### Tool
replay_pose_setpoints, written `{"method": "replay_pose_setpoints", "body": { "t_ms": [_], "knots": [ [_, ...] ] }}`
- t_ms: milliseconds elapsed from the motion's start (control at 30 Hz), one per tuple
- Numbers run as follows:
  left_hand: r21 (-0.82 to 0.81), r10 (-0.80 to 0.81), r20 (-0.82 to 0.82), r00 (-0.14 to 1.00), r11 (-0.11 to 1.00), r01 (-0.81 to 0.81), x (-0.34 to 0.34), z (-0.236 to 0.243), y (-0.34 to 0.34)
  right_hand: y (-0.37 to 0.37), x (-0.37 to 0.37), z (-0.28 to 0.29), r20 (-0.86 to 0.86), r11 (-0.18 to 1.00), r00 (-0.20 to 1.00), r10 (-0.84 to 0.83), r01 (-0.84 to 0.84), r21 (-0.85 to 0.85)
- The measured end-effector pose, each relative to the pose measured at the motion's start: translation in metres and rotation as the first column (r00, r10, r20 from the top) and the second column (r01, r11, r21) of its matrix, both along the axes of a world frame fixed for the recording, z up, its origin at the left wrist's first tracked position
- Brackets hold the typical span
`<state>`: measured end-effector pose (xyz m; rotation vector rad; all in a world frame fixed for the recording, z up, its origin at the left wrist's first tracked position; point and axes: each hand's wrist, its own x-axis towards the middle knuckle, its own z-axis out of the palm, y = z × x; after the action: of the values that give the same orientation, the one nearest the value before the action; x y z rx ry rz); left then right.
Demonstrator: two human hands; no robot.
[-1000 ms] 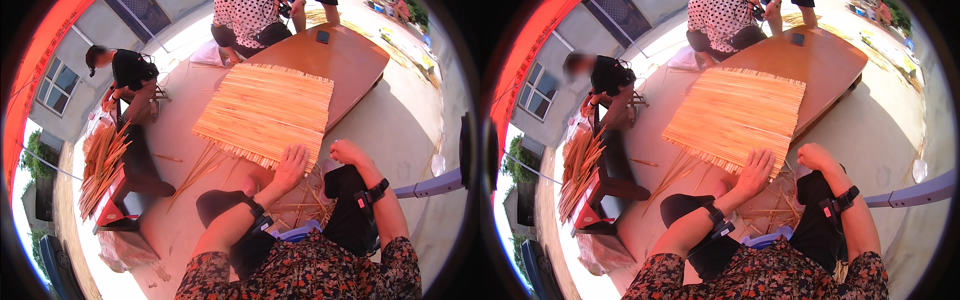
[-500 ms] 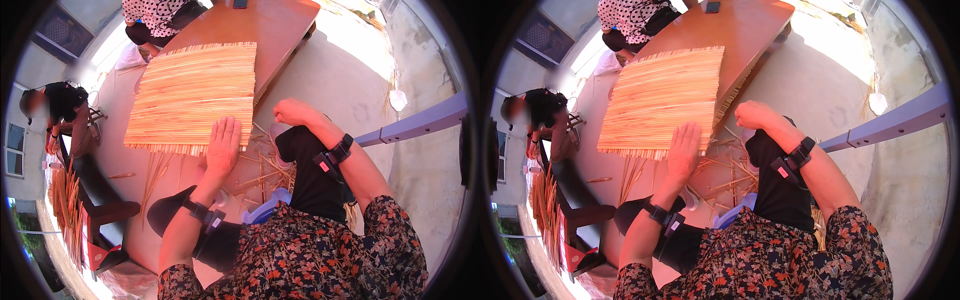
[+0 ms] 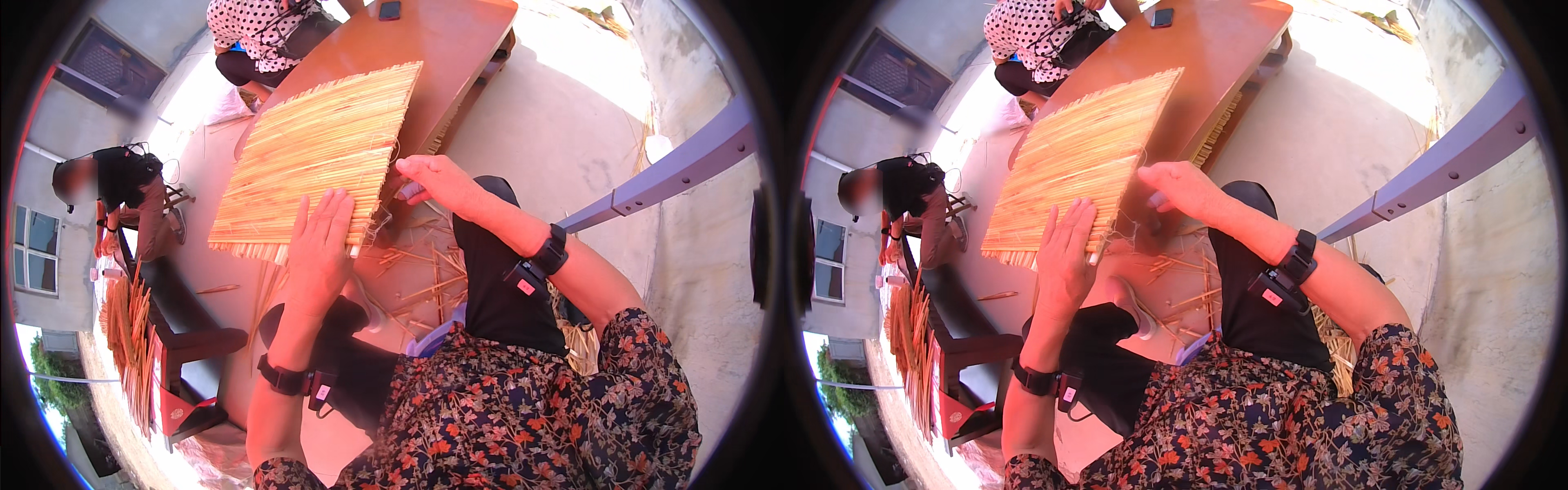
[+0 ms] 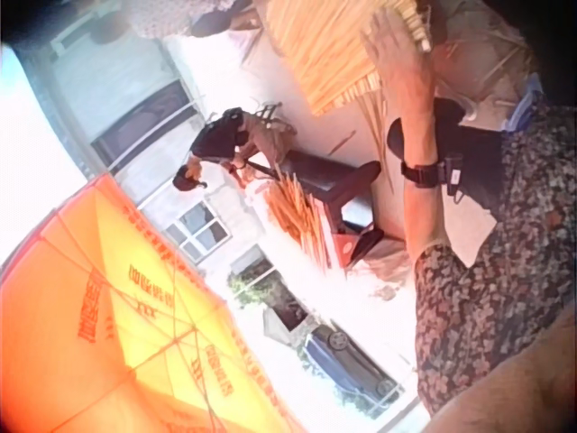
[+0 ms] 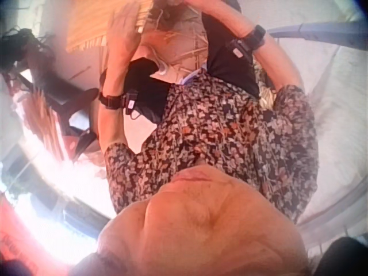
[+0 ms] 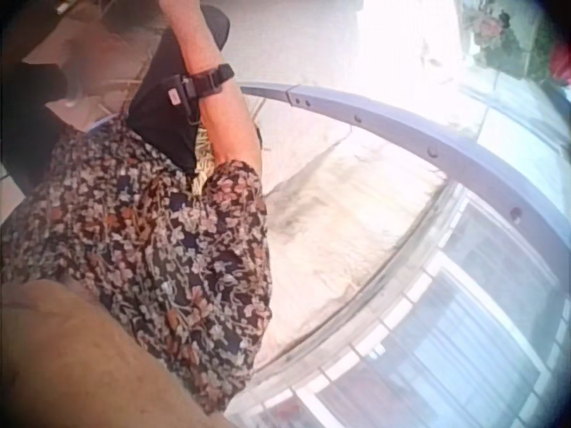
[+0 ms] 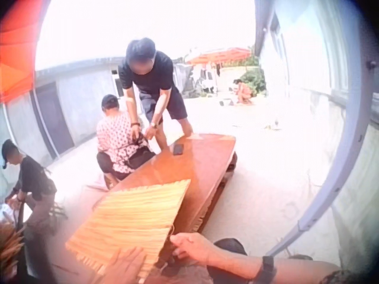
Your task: The person is weaving a bamboo mat by hand, using a needle and white thread to stitch together parallel bamboo strips. They repeatedly pass the needle through the strips to secure them, occasionally adjusting the mat's position on their lap.
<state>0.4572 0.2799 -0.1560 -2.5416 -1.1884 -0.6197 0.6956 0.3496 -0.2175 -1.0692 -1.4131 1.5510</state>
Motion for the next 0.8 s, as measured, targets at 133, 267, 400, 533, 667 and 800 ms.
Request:
{"method": "replay_pose_setpoints", "body": {
  "t_ms": [133, 267, 400, 533, 667, 800],
  "knots": [
    [-0.015, 0.017, 0.107, 0.994, 1.0, -0.015, 0.017, 0.046, -0.041, -0.071, -0.007, 0.026, -0.291, 0.997, 0.956, 0.038, -0.019, 0.068],
    [-0.041, 0.039, 0.258, 0.965, 0.999, -0.03, 0.029, 0.083, -0.099, -0.149, -0.003, 0.087, -0.536, 0.993, 0.842, 0.067, -0.106, -0.042],
    [-0.056, 0.042, 0.294, 0.955, 0.998, -0.027, 0.039, 0.099, -0.158, -0.203, 0.0, 0.116, -0.645, 0.984, 0.762, 0.065, -0.157, -0.085],
    [-0.09, 0.026, 0.276, 0.961, 0.996, -0.002, 0.04, 0.09, -0.185, -0.221, 0.004, 0.106, -0.675, 0.96, 0.731, 0.095, -0.246, -0.131],
    [-0.136, 0.052, 0.309, 0.95, 0.991, -0.01, 0.039, 0.072, -0.197, -0.234, -0.002, 0.091, -0.635, 0.949, 0.77, 0.065, -0.245, -0.2],
    [-0.115, 0.066, 0.368, 0.928, 0.993, -0.025, 0.032, 0.06, -0.2, -0.234, -0.01, 0.082, -0.556, 0.967, 0.82, 0.135, -0.231, -0.107]
  ]
}}
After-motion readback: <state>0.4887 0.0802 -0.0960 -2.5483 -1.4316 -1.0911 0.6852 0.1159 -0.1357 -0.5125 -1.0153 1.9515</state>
